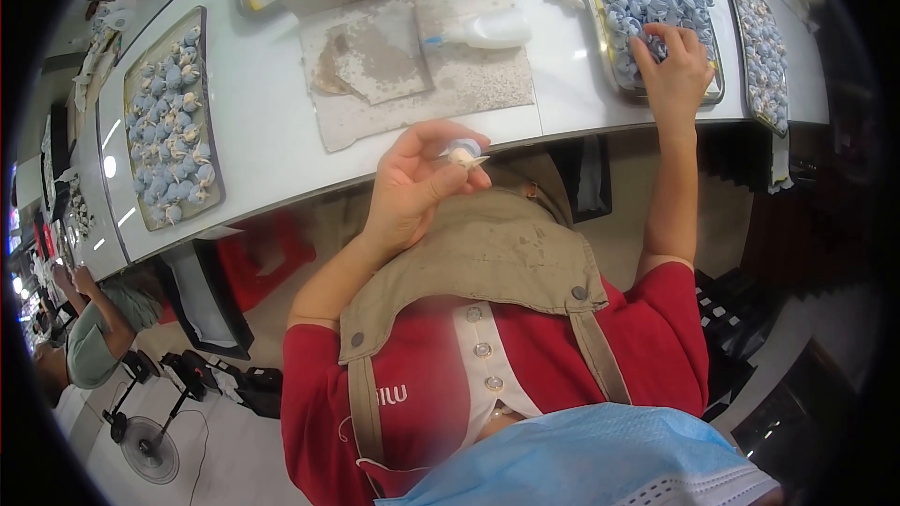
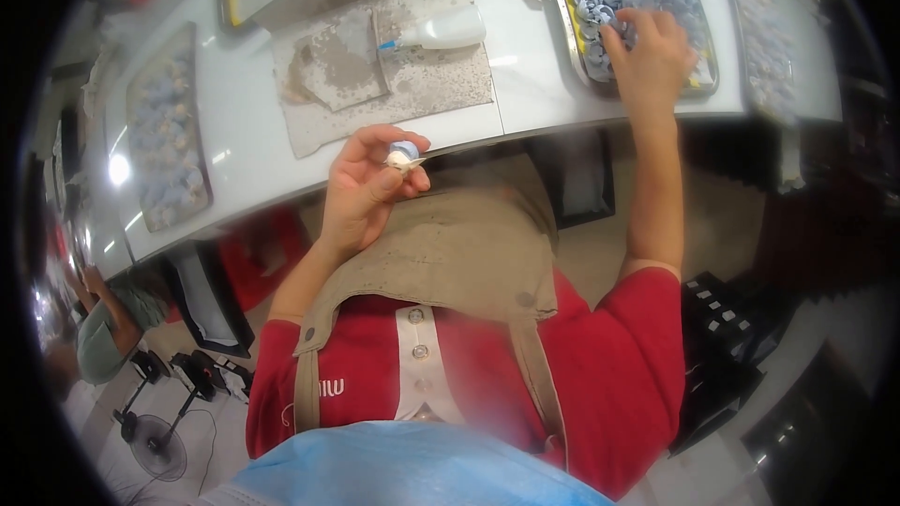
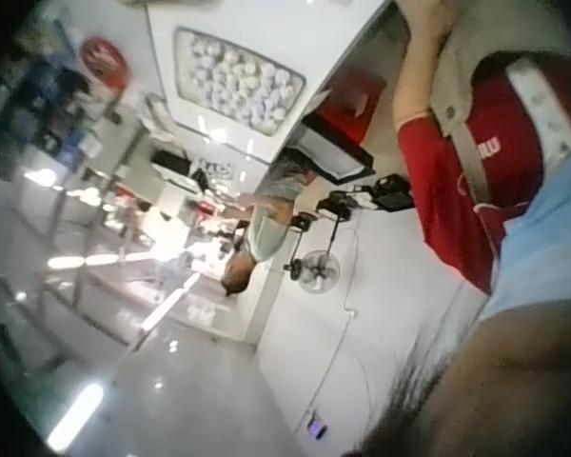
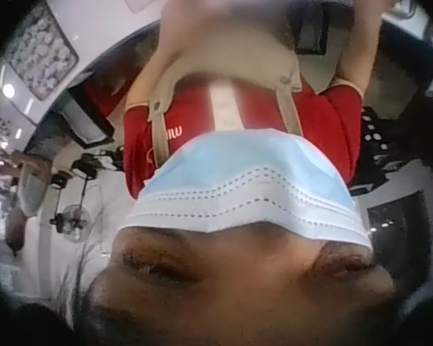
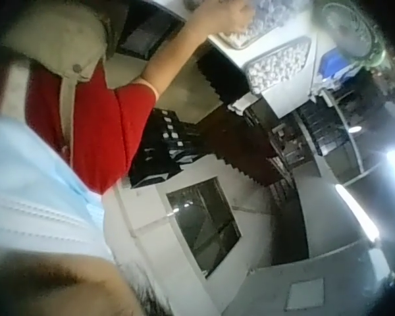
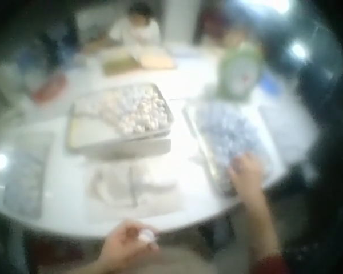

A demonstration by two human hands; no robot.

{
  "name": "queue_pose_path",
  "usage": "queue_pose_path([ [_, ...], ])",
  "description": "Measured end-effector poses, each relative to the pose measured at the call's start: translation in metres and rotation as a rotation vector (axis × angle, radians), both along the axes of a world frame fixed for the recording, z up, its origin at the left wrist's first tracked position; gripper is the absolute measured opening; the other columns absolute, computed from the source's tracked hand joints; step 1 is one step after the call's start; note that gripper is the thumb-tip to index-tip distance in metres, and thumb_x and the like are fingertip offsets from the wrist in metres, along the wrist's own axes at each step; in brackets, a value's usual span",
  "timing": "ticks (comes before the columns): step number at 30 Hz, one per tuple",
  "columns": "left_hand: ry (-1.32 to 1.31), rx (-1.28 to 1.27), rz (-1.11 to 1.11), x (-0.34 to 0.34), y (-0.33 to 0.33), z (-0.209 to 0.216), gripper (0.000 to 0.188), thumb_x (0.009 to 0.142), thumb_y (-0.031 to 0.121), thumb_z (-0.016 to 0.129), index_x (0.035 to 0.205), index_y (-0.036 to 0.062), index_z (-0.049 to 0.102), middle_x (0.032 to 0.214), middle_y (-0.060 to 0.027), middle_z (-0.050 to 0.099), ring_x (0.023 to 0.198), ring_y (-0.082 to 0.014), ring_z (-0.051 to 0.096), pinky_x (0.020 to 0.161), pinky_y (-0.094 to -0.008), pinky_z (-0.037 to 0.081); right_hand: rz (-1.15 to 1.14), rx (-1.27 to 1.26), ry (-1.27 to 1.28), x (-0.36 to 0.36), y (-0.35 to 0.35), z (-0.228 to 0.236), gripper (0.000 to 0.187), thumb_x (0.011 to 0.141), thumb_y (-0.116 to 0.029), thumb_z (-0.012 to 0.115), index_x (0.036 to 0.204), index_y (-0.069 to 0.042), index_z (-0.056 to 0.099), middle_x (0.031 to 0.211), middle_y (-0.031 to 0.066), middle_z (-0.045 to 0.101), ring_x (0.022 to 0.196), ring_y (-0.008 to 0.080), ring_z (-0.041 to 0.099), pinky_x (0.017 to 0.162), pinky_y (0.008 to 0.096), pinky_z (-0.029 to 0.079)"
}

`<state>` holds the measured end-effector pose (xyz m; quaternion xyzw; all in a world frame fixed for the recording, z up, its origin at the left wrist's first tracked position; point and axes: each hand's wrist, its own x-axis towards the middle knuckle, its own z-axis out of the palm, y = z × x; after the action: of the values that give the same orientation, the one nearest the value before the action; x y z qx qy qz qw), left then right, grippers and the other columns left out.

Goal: The person assembles figurine heads by dispensing glue from a bottle onto each head, attaching hair pieces by hand, and placing the completed figurines onto a tray.

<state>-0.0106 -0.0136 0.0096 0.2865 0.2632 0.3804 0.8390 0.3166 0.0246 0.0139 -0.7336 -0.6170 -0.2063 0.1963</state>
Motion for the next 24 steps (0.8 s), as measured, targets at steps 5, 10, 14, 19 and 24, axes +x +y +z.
queue_pose_path([
  [5,0.014,-0.004,0.003,0.0,-0.002,0.003,0.031,0.081,0.008,0.064,0.109,0.0041,0.051,0.107,-0.0112,0.058,0.083,-0.0163,0.06,0.072,-0.0255,0.047,0.086,0.002,-0.038,0.004,0.0,0.005,0.012,0.073,-0.021,0.068,0.083,-0.015,0.064,0.084,0.0016,0.059,0.084,0.023,0.054,0.072,0.036,0.037],
  [10,0.053,-0.055,-0.007,-0.002,-0.003,0.007,0.03,0.08,0.008,0.064,0.108,0.0041,0.052,0.106,-0.0101,0.059,0.081,-0.0157,0.06,0.072,-0.0248,0.047,0.239,0.09,0.18,0.004,0.004,0.01,0.013,0.075,-0.014,0.067,0.085,-0.01,0.063,0.093,0.0049,0.063,0.085,0.023,0.059,0.072,0.033,0.045],
  [14,0.083,-0.051,0.027,-0.002,-0.005,0.0,0.035,0.08,0.005,0.064,0.112,0.0024,0.051,0.105,-0.0096,0.059,0.082,-0.0161,0.061,0.073,-0.0244,0.048,0.28,-0.086,0.792,-0.039,-0.009,0.03,0.015,0.074,-0.007,0.067,0.088,-0.006,0.061,0.095,0.0071,0.065,0.081,0.0187,0.061,0.071,0.0269,0.048],
  [19,0.105,0.036,0.026,-0.005,-0.016,0.001,0.042,0.081,0.001,0.062,0.12,0.0009,0.047,0.109,-0.0109,0.056,0.09,-0.0167,0.06,0.078,-0.0239,0.049,0.61,-0.302,0.608,-0.109,-0.04,0.066,0.029,0.071,-0.004,0.069,0.099,-0.006,0.061,0.093,0.0067,0.064,0.079,0.0164,0.06,0.072,0.0249,0.048],
  [24,0.054,0.021,0.04,-0.01,-0.023,0.012,0.044,0.081,0.0,0.062,0.12,-0.0022,0.043,0.106,-0.011,0.056,0.097,-0.0168,0.058,0.084,-0.027,0.048,1.042,-0.47,0.62,-0.148,-0.056,0.065,0.042,0.066,-0.004,0.071,0.106,-0.009,0.06,0.091,0.0052,0.059,0.081,0.0217,0.057,0.071,0.0299,0.048],
])
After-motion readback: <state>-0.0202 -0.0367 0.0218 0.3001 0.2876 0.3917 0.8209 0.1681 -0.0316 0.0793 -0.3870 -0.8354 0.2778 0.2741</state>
